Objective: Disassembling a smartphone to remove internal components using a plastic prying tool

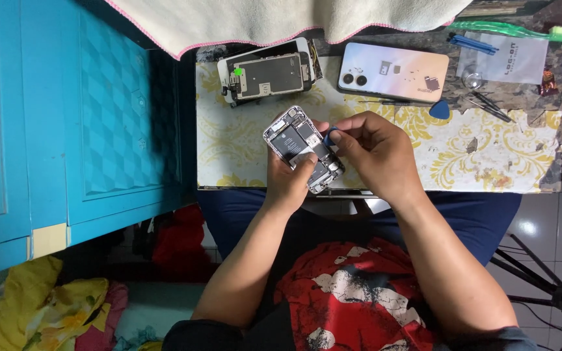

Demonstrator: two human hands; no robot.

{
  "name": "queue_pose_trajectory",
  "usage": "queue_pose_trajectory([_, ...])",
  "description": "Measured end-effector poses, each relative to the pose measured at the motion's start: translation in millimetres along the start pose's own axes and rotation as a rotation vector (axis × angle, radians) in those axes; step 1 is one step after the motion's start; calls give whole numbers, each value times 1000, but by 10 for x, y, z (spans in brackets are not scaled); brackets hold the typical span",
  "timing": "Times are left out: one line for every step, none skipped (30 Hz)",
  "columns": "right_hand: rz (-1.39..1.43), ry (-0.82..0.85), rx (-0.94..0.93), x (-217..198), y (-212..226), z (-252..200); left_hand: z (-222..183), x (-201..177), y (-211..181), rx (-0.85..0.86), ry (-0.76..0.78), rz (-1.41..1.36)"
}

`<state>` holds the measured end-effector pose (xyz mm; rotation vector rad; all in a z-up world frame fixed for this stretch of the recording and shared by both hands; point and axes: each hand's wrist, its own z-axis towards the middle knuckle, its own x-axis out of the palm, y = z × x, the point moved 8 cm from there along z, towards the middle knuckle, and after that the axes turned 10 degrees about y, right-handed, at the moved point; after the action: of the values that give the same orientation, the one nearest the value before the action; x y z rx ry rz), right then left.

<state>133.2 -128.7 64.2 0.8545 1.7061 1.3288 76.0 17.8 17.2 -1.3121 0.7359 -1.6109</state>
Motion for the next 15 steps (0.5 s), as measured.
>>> queue_pose_trajectory([1, 0, 1, 0, 11, -1, -4, -5, 7, -2, 0, 0])
queue_pose_trajectory([-2, 2, 12, 2, 15, -2, -8, -12, 18, -11, -2, 14])
queue_pose_trajectory([-5, 5, 22, 6, 20, 1, -10, -21, 28, -19, -4, 29])
queue_pose_trajectory([-4, 6, 23, 3, 19, -16, -9, -21, 34, -20, -4, 30])
queue_pose_trajectory([-15, -8, -26, -13, 59, -36, -7, -16, 30, -6, 0, 40])
queue_pose_trajectory([-25, -21, -75, -28, 98, -57, -5, -12, 25, 8, 4, 50])
queue_pose_trajectory([-25, -20, -75, -29, 89, -58, -2, 9, 13, 8, 2, 50])
queue_pose_trajectory([-27, -50, -121, -54, 116, -68, 0, 21, -3, 10, -10, 68])
queue_pose_trajectory([-29, -79, -166, -75, 142, -83, -2, 33, -22, 12, -22, 86])
queue_pose_trajectory([-28, -78, -164, -73, 155, -75, -6, 22, -14, 10, -24, 87])
queue_pose_trajectory([-16, -53, -193, -59, 190, -64, 3, 23, -6, 16, -12, 78])
queue_pose_trajectory([-4, -28, -221, -47, 226, -55, 11, 26, 1, 21, 1, 68])
queue_pose_trajectory([-4, -30, -221, -32, 266, -44, 10, 74, -25, 21, 3, 68])
queue_pose_trajectory([-20, -27, -261, -10, 339, -40, 5, 100, -42, 12, -22, 44])
queue_pose_trajectory([-37, -22, -300, 15, 411, -36, -3, 124, -59, 3, -47, 20])
